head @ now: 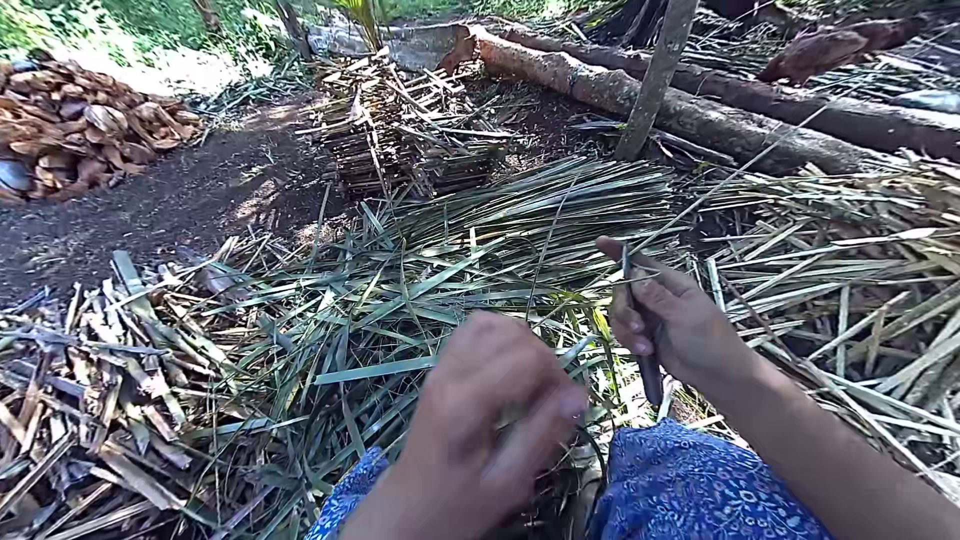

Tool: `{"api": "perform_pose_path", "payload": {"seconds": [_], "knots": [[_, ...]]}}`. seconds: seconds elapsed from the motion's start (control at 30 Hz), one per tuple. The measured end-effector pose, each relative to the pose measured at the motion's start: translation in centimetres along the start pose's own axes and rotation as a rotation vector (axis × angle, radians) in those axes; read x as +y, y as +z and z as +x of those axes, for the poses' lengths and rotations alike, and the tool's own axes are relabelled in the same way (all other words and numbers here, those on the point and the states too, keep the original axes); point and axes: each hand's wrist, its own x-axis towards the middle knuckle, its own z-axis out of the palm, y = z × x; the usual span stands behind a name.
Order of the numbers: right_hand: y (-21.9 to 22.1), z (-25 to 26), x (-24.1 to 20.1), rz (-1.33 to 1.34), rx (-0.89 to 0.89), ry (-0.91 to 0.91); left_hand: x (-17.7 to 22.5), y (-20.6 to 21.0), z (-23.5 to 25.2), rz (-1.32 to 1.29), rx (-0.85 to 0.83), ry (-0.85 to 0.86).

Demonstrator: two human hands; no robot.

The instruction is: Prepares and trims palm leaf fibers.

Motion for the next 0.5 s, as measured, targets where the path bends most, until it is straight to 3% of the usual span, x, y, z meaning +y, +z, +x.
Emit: {"api": "perform_pose_path", "payload": {"seconds": [0.07,0.17,0.37,0.5], "knots": [[0.5,-0.3,0.0,0.007,-0.031,-0.010,-2.6,-0.1,0.0,0.221,-0.047,-0.223],[1.1,-0.5,0.1,0.012,-0.070,-0.052,-3.5,0.1,0.1,0.218,-0.179,-0.459],[1.8,-0.6,0.1,0.062,-0.138,-0.075,-3.4,0.8,-0.2,0.266,-0.079,-0.310],[1.5,-0.5,-0.4,0.067,-0.088,-0.157,-3.5,0.0,-0.5,0.246,-0.086,-0.280]]}}
